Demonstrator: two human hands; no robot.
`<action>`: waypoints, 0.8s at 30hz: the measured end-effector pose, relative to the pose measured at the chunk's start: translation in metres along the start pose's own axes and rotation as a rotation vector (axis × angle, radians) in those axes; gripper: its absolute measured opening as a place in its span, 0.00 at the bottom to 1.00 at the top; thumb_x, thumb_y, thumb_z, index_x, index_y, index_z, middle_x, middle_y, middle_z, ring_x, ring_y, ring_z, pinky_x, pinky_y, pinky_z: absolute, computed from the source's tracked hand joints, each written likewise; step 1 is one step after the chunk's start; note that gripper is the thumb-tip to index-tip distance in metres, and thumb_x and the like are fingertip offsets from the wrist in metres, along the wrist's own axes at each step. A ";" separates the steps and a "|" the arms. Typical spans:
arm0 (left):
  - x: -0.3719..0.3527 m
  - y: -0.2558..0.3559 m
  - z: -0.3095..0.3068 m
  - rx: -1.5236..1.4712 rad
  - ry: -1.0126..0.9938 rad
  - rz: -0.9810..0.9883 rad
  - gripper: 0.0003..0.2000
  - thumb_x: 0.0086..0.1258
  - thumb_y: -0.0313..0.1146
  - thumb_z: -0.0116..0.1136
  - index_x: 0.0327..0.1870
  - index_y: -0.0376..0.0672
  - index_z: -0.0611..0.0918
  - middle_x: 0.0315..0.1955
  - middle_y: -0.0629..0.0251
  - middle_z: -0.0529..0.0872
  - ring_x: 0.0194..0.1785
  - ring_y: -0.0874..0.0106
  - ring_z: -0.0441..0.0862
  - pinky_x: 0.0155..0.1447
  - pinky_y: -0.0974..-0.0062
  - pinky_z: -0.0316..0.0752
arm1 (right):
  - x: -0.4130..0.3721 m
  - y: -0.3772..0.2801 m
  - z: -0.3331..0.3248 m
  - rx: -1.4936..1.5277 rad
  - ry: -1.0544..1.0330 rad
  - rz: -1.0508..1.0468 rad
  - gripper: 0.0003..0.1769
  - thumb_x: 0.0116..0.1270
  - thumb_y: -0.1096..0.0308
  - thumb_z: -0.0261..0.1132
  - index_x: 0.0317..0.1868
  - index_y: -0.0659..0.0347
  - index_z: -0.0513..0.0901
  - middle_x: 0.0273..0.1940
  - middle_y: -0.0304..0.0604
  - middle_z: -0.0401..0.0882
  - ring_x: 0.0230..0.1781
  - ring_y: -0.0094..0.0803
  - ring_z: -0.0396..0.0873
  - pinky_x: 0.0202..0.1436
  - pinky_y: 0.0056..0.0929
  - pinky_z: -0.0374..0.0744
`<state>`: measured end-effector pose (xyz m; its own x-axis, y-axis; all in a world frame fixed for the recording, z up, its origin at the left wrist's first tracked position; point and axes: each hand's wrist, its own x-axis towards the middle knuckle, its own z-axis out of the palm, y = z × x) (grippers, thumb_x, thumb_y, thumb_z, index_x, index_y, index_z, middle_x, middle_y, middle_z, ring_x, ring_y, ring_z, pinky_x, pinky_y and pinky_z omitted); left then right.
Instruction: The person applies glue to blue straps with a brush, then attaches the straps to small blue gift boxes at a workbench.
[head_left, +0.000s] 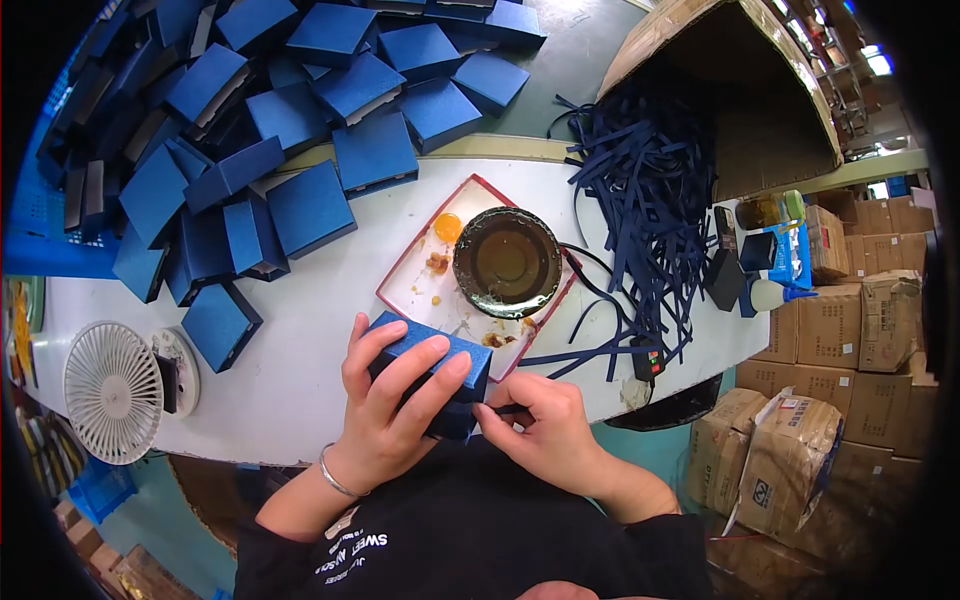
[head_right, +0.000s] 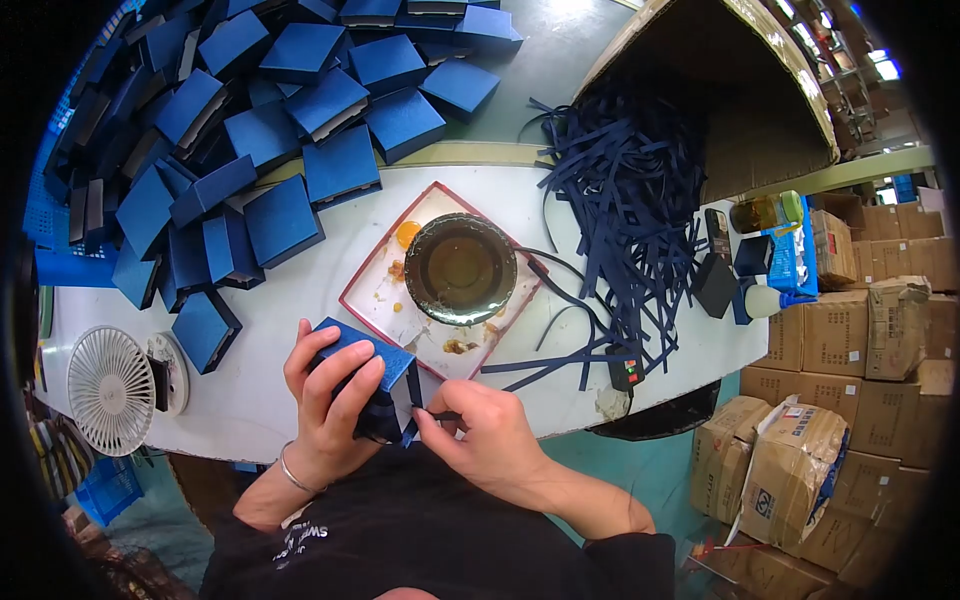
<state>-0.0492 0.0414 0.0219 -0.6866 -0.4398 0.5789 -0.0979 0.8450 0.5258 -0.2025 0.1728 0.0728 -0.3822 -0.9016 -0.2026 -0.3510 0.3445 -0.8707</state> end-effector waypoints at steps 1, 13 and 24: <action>-0.001 0.000 0.000 0.006 0.005 0.008 0.30 0.55 0.33 0.76 0.63 0.56 0.83 0.63 0.70 0.78 0.70 0.55 0.69 0.78 0.40 0.60 | 0.000 -0.001 -0.001 -0.017 -0.013 0.005 0.10 0.66 0.73 0.73 0.33 0.65 0.79 0.29 0.44 0.80 0.25 0.31 0.81 0.29 0.28 0.79; -0.001 0.005 0.002 -0.096 0.009 -0.009 0.32 0.51 0.34 0.77 0.63 0.56 0.83 0.62 0.70 0.78 0.69 0.56 0.69 0.79 0.42 0.61 | 0.000 0.015 0.002 -0.051 -0.020 -0.197 0.08 0.66 0.75 0.72 0.35 0.65 0.80 0.27 0.48 0.78 0.23 0.38 0.79 0.27 0.34 0.76; -0.001 -0.015 0.000 -0.004 -0.077 -0.097 0.44 0.44 0.36 0.84 0.68 0.44 0.75 0.62 0.58 0.76 0.69 0.50 0.70 0.78 0.42 0.61 | -0.021 0.043 -0.062 0.078 -0.050 0.130 0.12 0.59 0.76 0.77 0.43 0.67 0.88 0.40 0.42 0.86 0.40 0.28 0.82 0.49 0.28 0.79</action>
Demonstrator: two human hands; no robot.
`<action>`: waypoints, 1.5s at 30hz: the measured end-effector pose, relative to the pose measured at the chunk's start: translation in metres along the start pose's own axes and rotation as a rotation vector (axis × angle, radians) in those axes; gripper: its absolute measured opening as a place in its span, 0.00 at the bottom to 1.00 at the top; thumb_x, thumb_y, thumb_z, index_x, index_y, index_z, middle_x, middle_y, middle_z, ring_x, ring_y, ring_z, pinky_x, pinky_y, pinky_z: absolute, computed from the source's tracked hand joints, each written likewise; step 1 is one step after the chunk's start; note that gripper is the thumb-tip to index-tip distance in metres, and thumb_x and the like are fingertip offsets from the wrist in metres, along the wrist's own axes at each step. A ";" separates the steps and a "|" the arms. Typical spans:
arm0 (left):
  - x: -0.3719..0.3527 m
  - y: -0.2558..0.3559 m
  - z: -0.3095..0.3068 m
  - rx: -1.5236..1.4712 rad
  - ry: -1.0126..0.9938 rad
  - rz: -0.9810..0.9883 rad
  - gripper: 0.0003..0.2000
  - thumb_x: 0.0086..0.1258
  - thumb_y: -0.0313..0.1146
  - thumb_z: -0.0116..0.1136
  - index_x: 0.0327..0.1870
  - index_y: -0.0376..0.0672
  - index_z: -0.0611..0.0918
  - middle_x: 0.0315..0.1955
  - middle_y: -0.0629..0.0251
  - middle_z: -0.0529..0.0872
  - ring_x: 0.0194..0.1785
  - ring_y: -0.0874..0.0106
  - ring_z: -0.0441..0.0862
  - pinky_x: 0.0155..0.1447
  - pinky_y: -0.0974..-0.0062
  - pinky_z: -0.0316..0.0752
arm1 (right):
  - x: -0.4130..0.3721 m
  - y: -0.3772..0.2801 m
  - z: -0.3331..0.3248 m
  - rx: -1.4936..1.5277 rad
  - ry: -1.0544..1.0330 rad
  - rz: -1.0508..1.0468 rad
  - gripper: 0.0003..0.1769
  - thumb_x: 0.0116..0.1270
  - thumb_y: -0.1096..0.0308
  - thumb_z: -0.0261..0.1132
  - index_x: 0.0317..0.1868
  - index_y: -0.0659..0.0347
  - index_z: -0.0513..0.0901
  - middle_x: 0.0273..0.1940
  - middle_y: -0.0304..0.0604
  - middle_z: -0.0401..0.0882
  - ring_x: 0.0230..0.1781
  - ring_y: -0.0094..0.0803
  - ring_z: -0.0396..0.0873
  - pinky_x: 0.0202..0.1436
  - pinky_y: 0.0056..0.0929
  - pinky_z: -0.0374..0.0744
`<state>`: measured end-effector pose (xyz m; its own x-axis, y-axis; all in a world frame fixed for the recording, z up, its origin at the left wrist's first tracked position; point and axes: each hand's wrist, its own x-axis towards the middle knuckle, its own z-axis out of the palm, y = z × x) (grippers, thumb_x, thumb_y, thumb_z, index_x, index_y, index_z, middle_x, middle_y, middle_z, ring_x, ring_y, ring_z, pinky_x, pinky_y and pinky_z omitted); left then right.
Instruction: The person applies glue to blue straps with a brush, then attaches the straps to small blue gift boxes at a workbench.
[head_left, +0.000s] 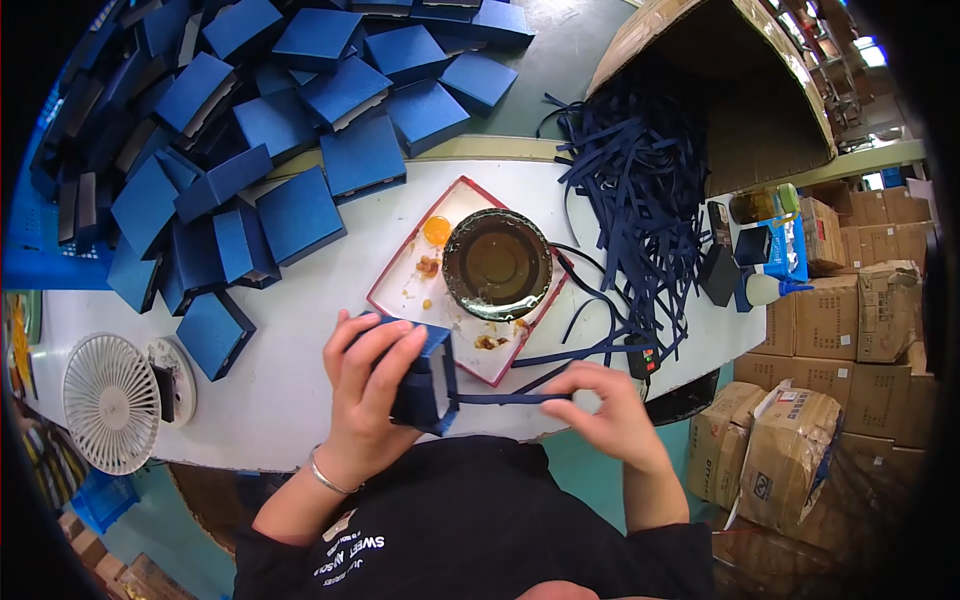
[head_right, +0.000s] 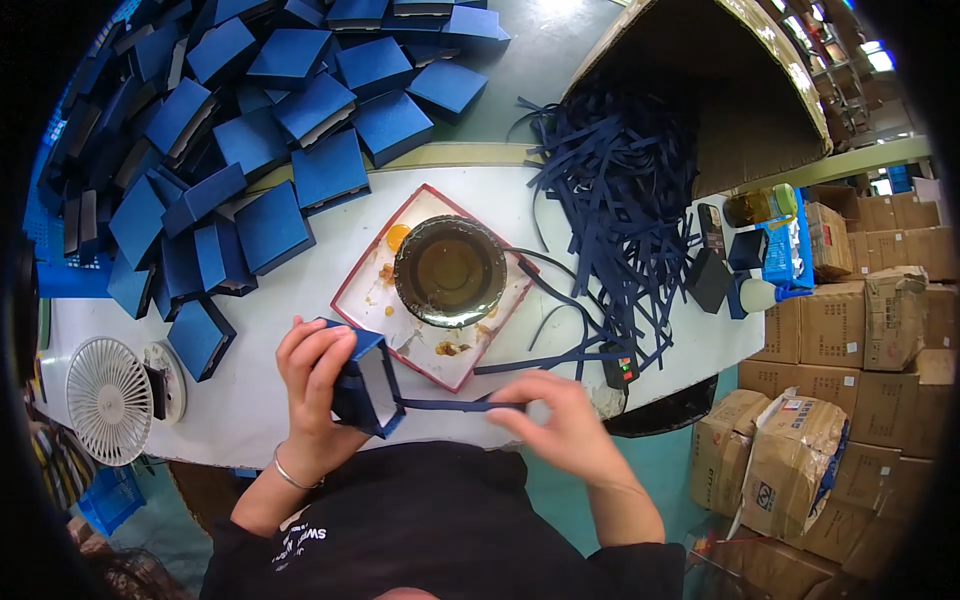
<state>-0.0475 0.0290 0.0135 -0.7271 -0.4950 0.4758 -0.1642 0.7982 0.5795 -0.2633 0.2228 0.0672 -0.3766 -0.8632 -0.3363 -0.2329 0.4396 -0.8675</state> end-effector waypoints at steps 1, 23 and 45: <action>-0.001 -0.004 -0.001 0.027 0.006 -0.005 0.45 0.44 0.37 0.85 0.69 0.43 0.74 0.62 0.58 0.76 0.69 0.50 0.69 0.78 0.41 0.60 | -0.007 0.006 -0.012 0.018 0.055 0.010 0.10 0.59 0.76 0.77 0.42 0.67 0.87 0.38 0.42 0.85 0.40 0.28 0.81 0.50 0.28 0.78; -0.032 0.002 0.017 -0.052 -0.020 -0.083 0.40 0.47 0.32 0.81 0.67 0.49 0.77 0.64 0.62 0.75 0.70 0.51 0.68 0.78 0.37 0.57 | 0.029 0.039 -0.015 1.069 0.007 0.126 0.05 0.79 0.69 0.64 0.47 0.62 0.83 0.35 0.36 0.82 0.26 0.17 0.70 0.27 0.17 0.69; -0.023 -0.003 0.024 -0.065 -0.056 -0.091 0.41 0.46 0.34 0.82 0.68 0.50 0.77 0.64 0.61 0.75 0.70 0.50 0.67 0.78 0.37 0.57 | 0.076 0.051 0.005 0.632 0.141 0.174 0.08 0.74 0.69 0.69 0.36 0.60 0.83 0.24 0.27 0.76 0.21 0.12 0.62 0.24 0.18 0.58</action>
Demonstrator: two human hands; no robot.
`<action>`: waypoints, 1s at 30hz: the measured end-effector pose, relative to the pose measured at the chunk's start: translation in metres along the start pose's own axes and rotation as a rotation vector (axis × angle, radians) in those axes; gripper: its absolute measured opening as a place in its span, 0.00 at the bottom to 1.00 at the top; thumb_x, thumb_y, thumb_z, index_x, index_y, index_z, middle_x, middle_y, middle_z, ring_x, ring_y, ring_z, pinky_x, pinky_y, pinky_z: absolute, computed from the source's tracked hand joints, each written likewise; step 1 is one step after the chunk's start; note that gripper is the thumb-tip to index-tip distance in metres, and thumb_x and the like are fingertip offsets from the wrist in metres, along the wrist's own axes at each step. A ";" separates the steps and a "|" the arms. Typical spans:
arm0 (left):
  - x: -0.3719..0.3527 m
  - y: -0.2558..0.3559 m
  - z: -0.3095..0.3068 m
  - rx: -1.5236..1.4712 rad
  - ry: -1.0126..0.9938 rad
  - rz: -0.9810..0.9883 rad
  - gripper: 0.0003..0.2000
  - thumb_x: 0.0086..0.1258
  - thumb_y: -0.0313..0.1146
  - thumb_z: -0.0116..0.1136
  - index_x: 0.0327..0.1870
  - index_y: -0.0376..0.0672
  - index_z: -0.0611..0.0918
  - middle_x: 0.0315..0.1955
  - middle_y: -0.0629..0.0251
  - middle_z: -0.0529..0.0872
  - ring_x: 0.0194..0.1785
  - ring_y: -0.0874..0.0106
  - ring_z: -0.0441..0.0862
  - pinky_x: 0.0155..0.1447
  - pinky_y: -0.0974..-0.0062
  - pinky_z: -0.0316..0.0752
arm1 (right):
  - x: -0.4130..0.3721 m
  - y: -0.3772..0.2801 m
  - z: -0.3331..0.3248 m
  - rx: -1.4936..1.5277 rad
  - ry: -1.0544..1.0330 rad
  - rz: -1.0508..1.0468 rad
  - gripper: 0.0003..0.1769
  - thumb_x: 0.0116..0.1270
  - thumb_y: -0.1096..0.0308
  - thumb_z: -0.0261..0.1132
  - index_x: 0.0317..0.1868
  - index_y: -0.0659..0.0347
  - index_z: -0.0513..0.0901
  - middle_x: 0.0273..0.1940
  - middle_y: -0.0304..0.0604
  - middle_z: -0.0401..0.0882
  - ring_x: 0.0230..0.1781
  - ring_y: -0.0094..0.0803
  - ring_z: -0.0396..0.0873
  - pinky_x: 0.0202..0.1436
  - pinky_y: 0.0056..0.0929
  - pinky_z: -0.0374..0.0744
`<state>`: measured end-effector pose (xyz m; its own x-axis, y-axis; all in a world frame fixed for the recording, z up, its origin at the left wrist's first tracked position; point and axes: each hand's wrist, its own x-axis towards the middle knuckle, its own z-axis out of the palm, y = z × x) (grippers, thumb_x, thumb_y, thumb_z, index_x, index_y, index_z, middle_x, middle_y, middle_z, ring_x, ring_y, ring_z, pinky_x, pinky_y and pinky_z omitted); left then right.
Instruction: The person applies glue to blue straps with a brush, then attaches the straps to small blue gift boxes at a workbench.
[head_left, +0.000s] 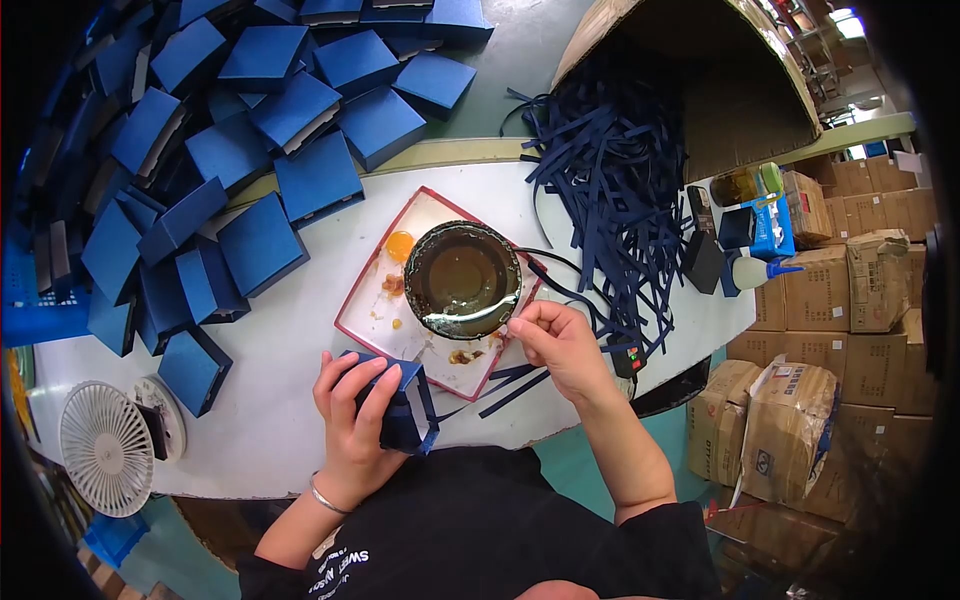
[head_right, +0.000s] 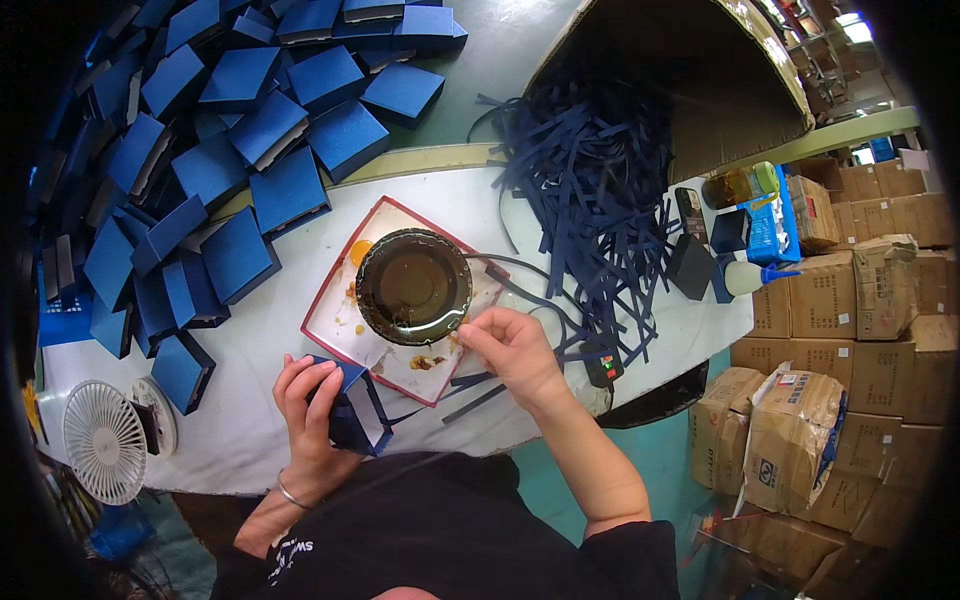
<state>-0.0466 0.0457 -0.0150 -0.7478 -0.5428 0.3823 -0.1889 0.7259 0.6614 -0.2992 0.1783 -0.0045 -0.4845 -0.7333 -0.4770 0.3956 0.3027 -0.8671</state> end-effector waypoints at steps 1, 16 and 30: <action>0.000 -0.001 -0.001 0.021 -0.016 0.018 0.43 0.45 0.35 0.82 0.69 0.48 0.76 0.64 0.60 0.74 0.70 0.50 0.67 0.79 0.37 0.56 | 0.000 0.000 0.001 0.013 0.004 0.003 0.08 0.75 0.69 0.69 0.36 0.60 0.82 0.24 0.27 0.76 0.20 0.12 0.62 0.24 0.18 0.58; 0.011 0.014 0.003 -0.045 0.014 0.083 0.41 0.50 0.36 0.80 0.70 0.46 0.76 0.66 0.63 0.76 0.71 0.52 0.69 0.80 0.40 0.56 | -0.069 -0.035 0.056 -0.282 -0.001 -0.153 0.04 0.69 0.76 0.72 0.37 0.66 0.85 0.31 0.31 0.82 0.30 0.12 0.74 0.30 0.16 0.70; -0.002 0.017 -0.001 0.013 0.016 0.202 0.33 0.56 0.36 0.77 0.66 0.52 0.80 0.65 0.69 0.78 0.71 0.55 0.69 0.82 0.40 0.53 | -0.067 -0.036 0.077 -0.646 -0.028 -0.319 0.08 0.63 0.76 0.74 0.31 0.67 0.81 0.27 0.38 0.82 0.25 0.15 0.75 0.26 0.18 0.73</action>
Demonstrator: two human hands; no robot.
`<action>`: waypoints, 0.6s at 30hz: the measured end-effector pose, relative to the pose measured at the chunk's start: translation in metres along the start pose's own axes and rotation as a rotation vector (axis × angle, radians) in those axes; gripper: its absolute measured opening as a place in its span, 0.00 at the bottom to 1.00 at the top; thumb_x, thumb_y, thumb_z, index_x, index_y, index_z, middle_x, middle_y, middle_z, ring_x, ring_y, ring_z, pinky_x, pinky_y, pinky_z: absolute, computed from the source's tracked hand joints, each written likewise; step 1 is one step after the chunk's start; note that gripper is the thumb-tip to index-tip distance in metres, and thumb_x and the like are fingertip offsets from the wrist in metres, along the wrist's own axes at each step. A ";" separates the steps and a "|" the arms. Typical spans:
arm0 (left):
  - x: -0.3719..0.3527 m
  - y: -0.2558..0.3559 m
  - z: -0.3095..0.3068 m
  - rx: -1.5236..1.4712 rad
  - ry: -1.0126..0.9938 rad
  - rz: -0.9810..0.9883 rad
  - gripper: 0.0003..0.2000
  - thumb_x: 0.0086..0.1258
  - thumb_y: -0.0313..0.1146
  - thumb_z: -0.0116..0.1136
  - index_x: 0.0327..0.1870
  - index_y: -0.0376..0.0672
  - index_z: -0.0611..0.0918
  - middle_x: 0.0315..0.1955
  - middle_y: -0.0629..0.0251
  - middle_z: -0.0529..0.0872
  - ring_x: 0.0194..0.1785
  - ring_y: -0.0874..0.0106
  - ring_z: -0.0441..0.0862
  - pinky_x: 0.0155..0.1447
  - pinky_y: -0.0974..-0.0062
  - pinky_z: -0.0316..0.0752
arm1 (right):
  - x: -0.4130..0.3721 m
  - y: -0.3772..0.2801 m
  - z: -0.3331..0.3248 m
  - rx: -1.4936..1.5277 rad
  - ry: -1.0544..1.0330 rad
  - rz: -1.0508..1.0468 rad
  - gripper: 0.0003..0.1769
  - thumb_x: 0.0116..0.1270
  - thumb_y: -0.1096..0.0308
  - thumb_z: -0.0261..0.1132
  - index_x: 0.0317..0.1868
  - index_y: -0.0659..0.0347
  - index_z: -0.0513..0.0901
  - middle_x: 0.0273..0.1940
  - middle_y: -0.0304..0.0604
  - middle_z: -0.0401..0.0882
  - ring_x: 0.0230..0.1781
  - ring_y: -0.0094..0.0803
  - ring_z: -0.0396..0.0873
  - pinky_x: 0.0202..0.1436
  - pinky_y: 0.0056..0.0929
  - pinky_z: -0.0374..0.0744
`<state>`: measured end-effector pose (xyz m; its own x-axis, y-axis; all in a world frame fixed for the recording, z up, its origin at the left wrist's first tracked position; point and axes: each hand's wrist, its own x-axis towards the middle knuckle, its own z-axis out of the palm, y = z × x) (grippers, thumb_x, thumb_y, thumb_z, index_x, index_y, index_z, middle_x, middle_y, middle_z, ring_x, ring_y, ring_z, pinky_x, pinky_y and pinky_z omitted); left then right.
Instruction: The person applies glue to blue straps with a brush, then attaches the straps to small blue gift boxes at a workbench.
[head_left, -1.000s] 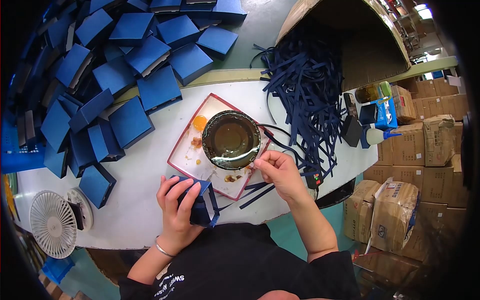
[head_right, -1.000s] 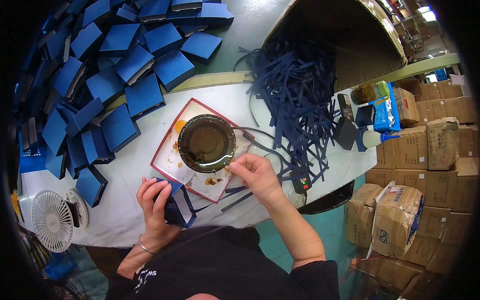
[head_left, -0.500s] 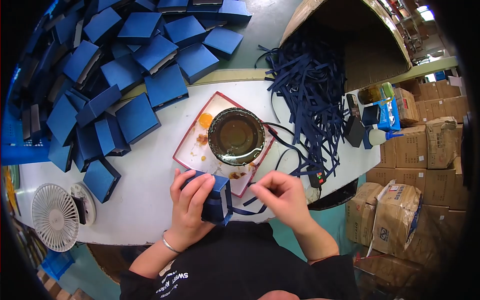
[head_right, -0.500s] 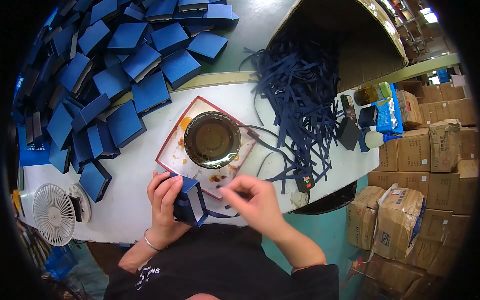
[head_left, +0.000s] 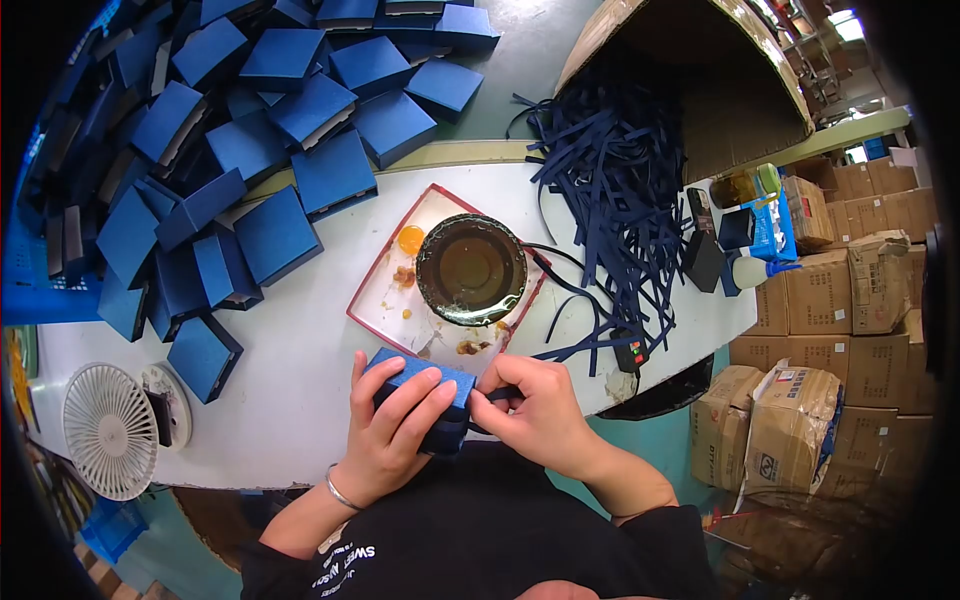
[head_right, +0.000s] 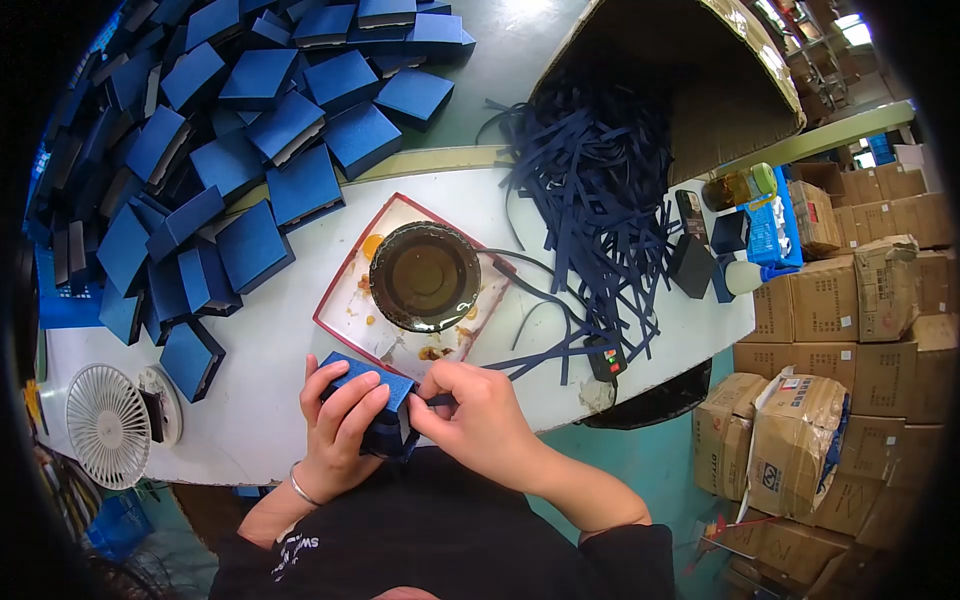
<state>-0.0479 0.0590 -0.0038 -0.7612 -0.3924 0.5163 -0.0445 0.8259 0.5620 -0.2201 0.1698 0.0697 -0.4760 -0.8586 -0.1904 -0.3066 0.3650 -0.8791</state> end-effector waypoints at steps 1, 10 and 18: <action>-0.001 0.000 0.000 0.000 0.002 0.004 0.33 0.56 0.36 0.77 0.66 0.52 0.80 0.65 0.69 0.78 0.71 0.55 0.69 0.82 0.40 0.53 | 0.000 -0.002 0.000 0.009 0.011 -0.006 0.09 0.63 0.75 0.74 0.31 0.67 0.81 0.27 0.37 0.81 0.24 0.16 0.75 0.27 0.19 0.74; -0.008 0.005 0.003 -0.110 0.015 -0.004 0.33 0.54 0.33 0.77 0.65 0.52 0.80 0.64 0.69 0.79 0.71 0.55 0.70 0.81 0.39 0.54 | -0.006 0.009 0.007 -0.047 -0.028 -0.195 0.10 0.64 0.75 0.71 0.30 0.67 0.77 0.26 0.48 0.78 0.23 0.40 0.76 0.28 0.35 0.75; -0.024 -0.003 -0.026 0.032 -0.147 -0.059 0.40 0.47 0.34 0.80 0.68 0.47 0.76 0.63 0.62 0.77 0.70 0.51 0.70 0.80 0.38 0.57 | -0.018 0.023 0.014 0.014 -0.061 -0.175 0.14 0.64 0.68 0.76 0.45 0.65 0.85 0.44 0.49 0.84 0.40 0.40 0.83 0.45 0.34 0.81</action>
<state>-0.0126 0.0553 -0.0015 -0.8431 -0.3790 0.3815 -0.1109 0.8167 0.5663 -0.2075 0.1886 0.0467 -0.3652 -0.9290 -0.0603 -0.3683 0.2036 -0.9071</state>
